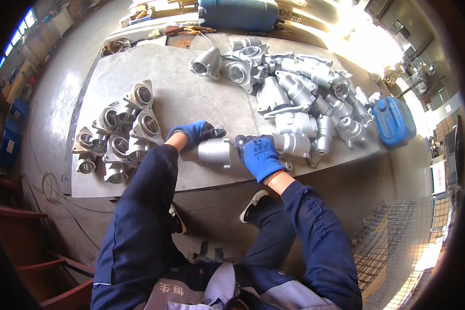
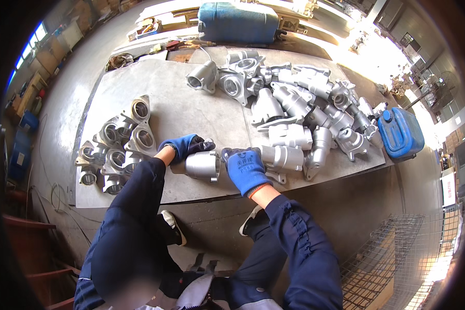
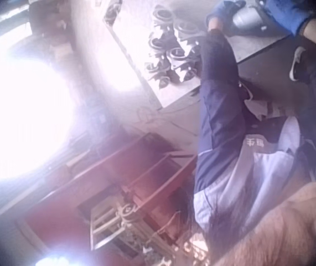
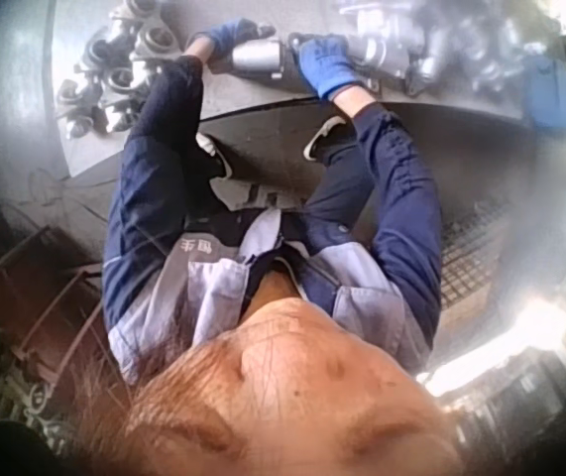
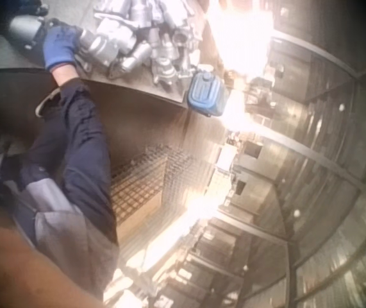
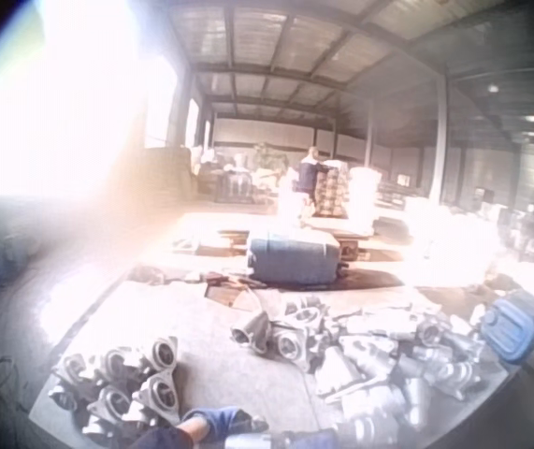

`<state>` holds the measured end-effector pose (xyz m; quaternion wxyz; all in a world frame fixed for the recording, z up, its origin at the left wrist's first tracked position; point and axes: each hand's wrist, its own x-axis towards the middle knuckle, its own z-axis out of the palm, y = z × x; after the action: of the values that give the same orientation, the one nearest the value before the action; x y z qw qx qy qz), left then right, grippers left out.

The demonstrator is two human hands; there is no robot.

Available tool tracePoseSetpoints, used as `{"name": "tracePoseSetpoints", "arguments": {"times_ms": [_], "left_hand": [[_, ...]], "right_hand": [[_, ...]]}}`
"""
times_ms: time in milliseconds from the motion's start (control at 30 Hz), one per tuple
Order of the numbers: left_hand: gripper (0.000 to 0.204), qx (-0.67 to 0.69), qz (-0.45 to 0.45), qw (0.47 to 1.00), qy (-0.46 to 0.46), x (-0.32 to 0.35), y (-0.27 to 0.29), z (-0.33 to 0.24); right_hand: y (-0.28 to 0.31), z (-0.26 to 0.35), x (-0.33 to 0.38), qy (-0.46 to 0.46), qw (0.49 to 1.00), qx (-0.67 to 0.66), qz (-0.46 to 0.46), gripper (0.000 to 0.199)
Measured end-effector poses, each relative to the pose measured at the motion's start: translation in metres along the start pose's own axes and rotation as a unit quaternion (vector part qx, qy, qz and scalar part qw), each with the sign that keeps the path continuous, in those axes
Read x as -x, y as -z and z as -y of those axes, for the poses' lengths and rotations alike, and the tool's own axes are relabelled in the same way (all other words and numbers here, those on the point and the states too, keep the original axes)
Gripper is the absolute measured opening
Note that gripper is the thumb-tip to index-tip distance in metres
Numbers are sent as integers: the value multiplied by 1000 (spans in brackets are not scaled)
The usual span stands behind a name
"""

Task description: The person repeatedly picks up small silver metal castings from a pile on a metal workbench, turns them over in gloved hands, and places them into a growing stack on the left side of the table. The person continues this one-at-a-time handling throughout the clip.

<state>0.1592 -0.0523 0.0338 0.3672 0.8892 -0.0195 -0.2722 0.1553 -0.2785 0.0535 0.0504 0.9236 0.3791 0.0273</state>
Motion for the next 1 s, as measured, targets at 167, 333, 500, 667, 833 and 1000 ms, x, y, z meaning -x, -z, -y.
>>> {"name": "tracePoseSetpoints", "arguments": {"times_ms": [167, 333, 500, 667, 833, 1000], "left_hand": [[40, -20, 10, 998, -53, -6, -2, 3], [40, -115, 126, 985, 3, -36, 4, 10], [53, -114, 78, 990, -20, -40, -4, 28], [74, -187, 96, 968, -140, -30, -3, 28], [48, 71, 37, 996, -37, -26, -18, 42], [53, 154, -123, 980, -6, 40, -29, 4]], "right_hand": [[-9, -2, 10, -9, 996, -76, 55, 21], [-28, 6, 28, -86, 963, -248, 61, 22], [-55, 13, 38, -65, 963, -260, -17, 18], [-67, 24, 54, -46, 981, -188, -31, 16], [-57, 21, 62, 48, 980, -181, -62, 15], [-70, 41, 129, -85, 944, -280, -150, 15]]}}
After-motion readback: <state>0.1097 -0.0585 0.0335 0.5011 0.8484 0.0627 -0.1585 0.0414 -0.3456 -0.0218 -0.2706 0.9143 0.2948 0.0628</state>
